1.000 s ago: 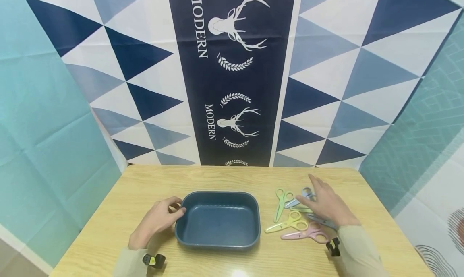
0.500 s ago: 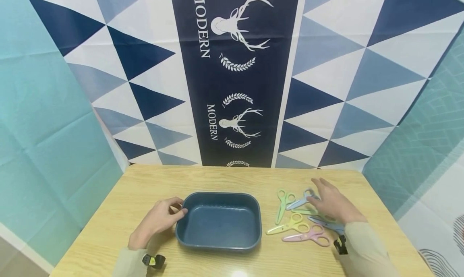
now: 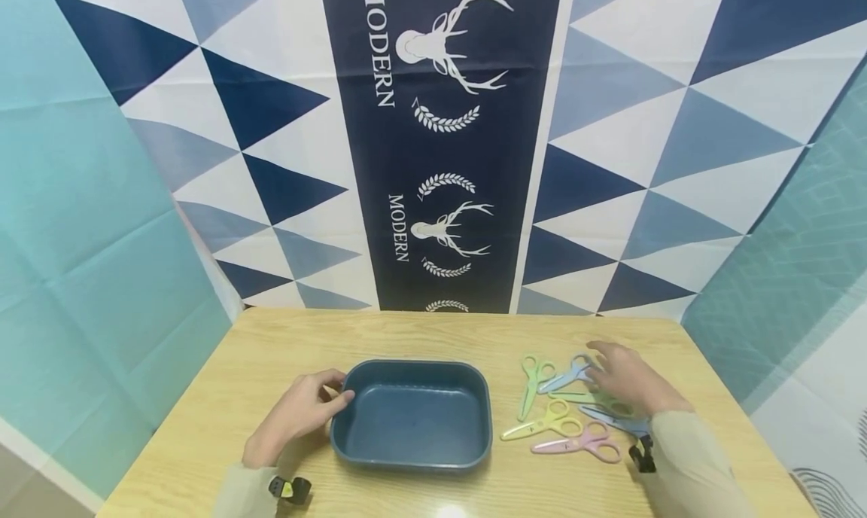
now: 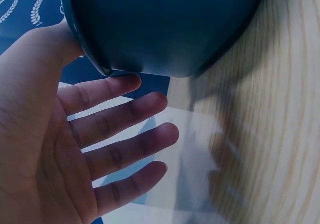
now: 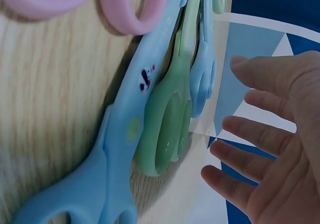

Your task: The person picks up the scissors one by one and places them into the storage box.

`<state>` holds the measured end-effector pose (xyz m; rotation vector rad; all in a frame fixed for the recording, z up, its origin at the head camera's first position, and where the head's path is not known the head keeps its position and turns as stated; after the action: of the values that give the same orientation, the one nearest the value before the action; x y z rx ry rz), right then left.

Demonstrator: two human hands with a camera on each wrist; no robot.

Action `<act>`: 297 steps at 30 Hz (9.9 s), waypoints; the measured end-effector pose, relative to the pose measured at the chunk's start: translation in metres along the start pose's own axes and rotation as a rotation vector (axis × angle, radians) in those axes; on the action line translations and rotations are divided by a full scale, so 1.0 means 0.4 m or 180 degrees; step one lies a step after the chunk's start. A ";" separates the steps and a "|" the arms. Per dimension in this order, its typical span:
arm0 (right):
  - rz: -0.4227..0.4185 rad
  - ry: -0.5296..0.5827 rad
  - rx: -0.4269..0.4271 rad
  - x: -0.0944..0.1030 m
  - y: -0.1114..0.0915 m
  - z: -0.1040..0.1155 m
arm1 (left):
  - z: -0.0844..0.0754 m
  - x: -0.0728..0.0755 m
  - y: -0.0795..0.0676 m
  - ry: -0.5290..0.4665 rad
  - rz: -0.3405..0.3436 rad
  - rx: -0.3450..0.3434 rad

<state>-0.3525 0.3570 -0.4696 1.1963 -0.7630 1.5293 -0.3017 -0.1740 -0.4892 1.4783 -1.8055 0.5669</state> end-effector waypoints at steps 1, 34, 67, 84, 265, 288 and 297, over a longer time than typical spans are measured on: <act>-0.0002 0.0009 0.0010 -0.002 0.001 -0.002 | 0.001 -0.001 0.000 0.0009 0.0007 0.0000; 0.0156 0.0357 -0.0082 -0.042 0.038 -0.030 | -0.002 -0.006 0.001 -0.0017 0.0078 -0.0083; 0.0188 0.0599 -0.0012 -0.063 0.050 -0.056 | 0.002 -0.012 0.003 -0.0103 0.0143 -0.0140; 0.0337 0.0639 0.0000 -0.047 0.053 -0.050 | -0.004 -0.007 0.004 -0.0108 0.0157 -0.0133; -0.0420 0.0416 0.0779 0.046 0.022 0.311 | -0.027 0.000 0.001 0.0146 0.0049 -0.0197; -0.0278 0.0519 0.0841 0.029 0.052 0.375 | -0.027 0.001 0.001 0.0164 0.0020 -0.0256; -0.0208 0.0574 0.0949 0.000 0.068 0.406 | -0.020 -0.004 0.002 0.0123 0.0030 -0.0229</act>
<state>-0.3280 0.2031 -0.4165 1.2636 -0.3818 1.7103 -0.3001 -0.1670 -0.4850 1.4020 -1.7856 0.5261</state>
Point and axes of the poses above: each hand's wrist, its own y-axis towards the middle knuckle, its own x-axis out of the back of the hand, z = x × y, the point moved 6 cm from there along y, towards the middle knuckle
